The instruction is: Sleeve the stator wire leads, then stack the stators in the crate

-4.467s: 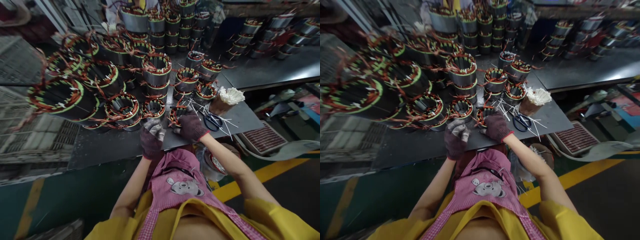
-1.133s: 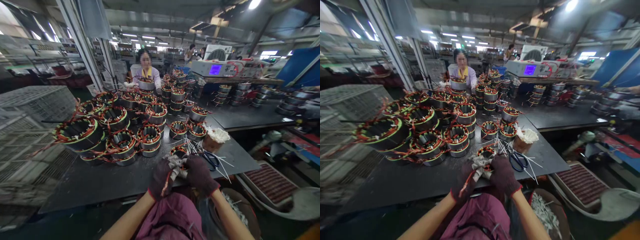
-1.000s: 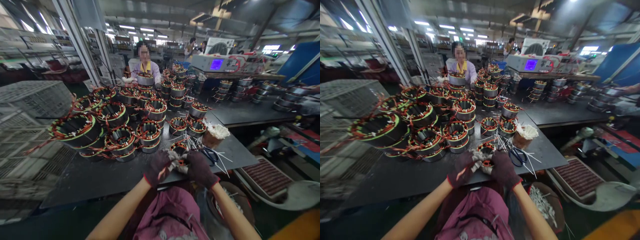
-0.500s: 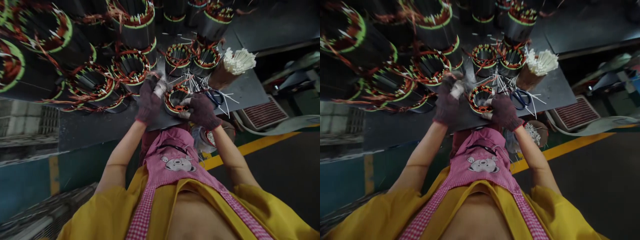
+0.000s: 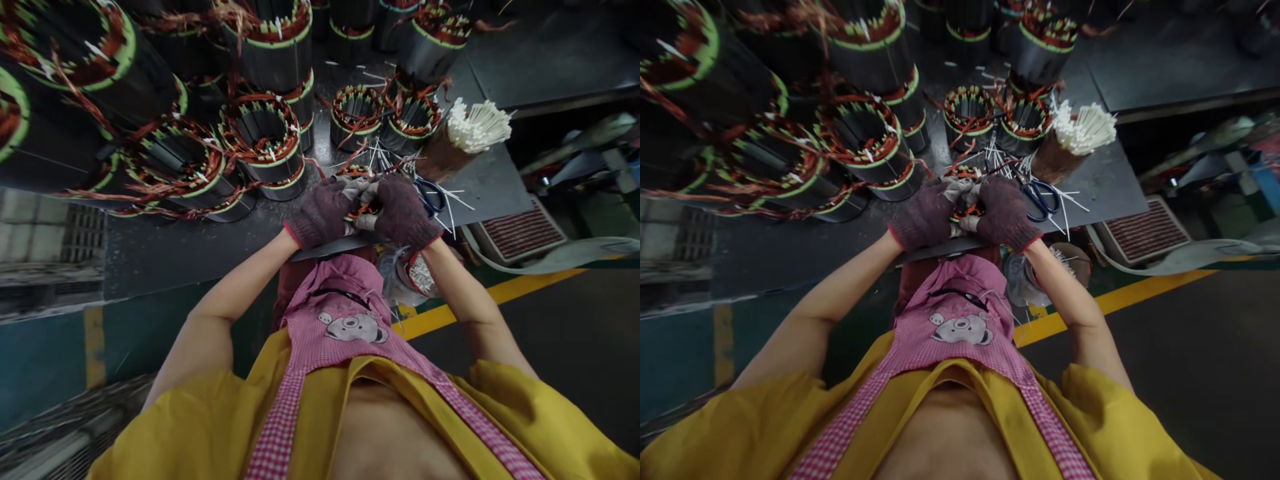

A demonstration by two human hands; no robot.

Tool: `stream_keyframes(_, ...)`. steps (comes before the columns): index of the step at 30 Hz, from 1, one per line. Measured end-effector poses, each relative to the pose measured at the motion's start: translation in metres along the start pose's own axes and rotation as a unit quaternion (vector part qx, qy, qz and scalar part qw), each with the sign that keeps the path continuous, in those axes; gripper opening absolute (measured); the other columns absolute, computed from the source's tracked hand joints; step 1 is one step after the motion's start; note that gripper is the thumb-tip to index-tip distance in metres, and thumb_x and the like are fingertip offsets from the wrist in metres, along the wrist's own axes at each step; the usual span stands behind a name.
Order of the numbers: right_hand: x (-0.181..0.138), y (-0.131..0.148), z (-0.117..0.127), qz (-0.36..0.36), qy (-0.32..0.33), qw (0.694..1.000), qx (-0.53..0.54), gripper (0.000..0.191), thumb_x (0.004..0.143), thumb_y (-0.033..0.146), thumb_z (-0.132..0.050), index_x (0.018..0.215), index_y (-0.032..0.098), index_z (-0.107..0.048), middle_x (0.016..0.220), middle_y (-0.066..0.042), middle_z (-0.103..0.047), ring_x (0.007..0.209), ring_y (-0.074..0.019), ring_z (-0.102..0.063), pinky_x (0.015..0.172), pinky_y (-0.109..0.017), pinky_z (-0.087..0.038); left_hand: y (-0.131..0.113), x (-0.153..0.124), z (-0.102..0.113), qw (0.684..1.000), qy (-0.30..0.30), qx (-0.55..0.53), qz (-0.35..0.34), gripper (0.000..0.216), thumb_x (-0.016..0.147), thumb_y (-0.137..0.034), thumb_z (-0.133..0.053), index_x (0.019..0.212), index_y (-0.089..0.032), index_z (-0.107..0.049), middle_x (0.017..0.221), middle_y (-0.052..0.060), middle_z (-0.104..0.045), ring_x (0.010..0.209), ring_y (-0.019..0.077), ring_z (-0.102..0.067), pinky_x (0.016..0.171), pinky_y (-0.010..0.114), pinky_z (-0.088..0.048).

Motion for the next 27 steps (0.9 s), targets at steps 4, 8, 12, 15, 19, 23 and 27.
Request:
stream_keyframes(4,-0.015,0.008,-0.016,-0.020,-0.067,0.997,-0.019,0.029,0.087,0.044,-0.091,0.086,0.026,-0.067,0.094,-0.004,-0.074,0.097,-0.0267,-0.064,0.100,-0.047,-0.052,-0.005,-0.006,-0.005,0.997,-0.068,-0.031,-0.005,0.068,0.094,-0.044,-0.078,0.151,-0.012,-0.062,0.155,0.020,-0.070,0.154,0.0366,-0.061,0.136,0.055,-0.045)
stream_keyframes(8,-0.034,0.022,-0.029,-0.038,-0.150,0.988,0.013,0.024,0.092,0.041,-0.084,0.082,0.027,-0.066,0.101,-0.006,-0.077,0.105,-0.0297,-0.068,0.111,-0.055,-0.049,-0.008,-0.016,-0.008,0.991,-0.122,-0.051,-0.016,0.069,0.094,-0.037,-0.072,0.158,-0.015,-0.058,0.157,0.019,-0.068,0.153,0.0389,-0.062,0.134,0.057,-0.046)
stream_keyframes(12,-0.043,0.014,-0.026,-0.065,-0.175,0.982,0.034,0.016,0.094,0.043,-0.080,0.100,0.028,-0.079,0.118,-0.008,-0.081,0.118,-0.0313,-0.071,0.114,-0.055,-0.053,-0.012,-0.023,-0.010,0.985,-0.173,-0.015,-0.021,0.060,0.097,-0.037,-0.076,0.153,-0.017,-0.065,0.145,0.019,-0.075,0.142,0.0402,-0.069,0.127,0.061,-0.052)
stream_keyframes(15,-0.040,-0.026,0.001,-0.128,-0.299,0.945,0.039,0.025,0.096,0.046,-0.074,0.109,0.026,-0.080,0.121,-0.011,-0.080,0.120,-0.0315,-0.071,0.111,-0.053,-0.058,-0.011,-0.023,-0.015,0.984,-0.175,-0.025,0.016,0.036,0.095,-0.039,-0.082,0.127,-0.023,-0.078,0.122,0.014,-0.082,0.127,0.0392,-0.074,0.122,0.065,-0.055)
stream_keyframes(19,-0.034,-0.088,0.049,-0.255,-0.494,0.831,0.000,0.034,0.091,0.045,-0.063,0.107,0.019,-0.077,0.106,-0.013,-0.078,0.103,-0.0300,-0.073,0.104,-0.053,-0.061,-0.014,-0.021,-0.021,0.981,-0.176,-0.061,0.047,0.017,0.090,-0.037,-0.085,0.104,-0.027,-0.082,0.102,0.011,-0.083,0.113,0.0374,-0.077,0.122,0.069,-0.052)
stream_keyframes(23,-0.022,-0.109,0.067,-0.274,-0.484,0.830,-0.043,0.040,0.087,0.047,-0.065,0.107,0.016,-0.080,0.105,-0.018,-0.080,0.101,-0.0342,-0.074,0.105,-0.057,-0.059,-0.018,-0.022,-0.021,0.984,-0.157,-0.069,0.056,0.012,0.092,-0.036,-0.082,0.101,-0.028,-0.082,0.107,0.012,-0.085,0.111,0.0360,-0.078,0.122,0.069,-0.052)
stream_keyframes(27,-0.021,-0.111,0.063,-0.240,-0.459,0.853,-0.065,0.041,0.089,0.052,-0.062,0.098,0.018,-0.082,0.102,-0.021,-0.082,0.103,-0.0384,-0.074,0.107,-0.061,-0.057,-0.020,-0.025,-0.018,0.985,-0.159,-0.056,0.041,0.013,0.094,-0.036,-0.083,0.104,-0.029,-0.083,0.115,0.011,-0.086,0.113,0.0352,-0.079,0.123,0.067,-0.053)
Point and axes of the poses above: each hand's wrist, its own x-axis towards the middle knuckle, its own z-axis out of the back of the hand, y = z × x, the point moved 2 cm from there along x, towards the middle knuckle
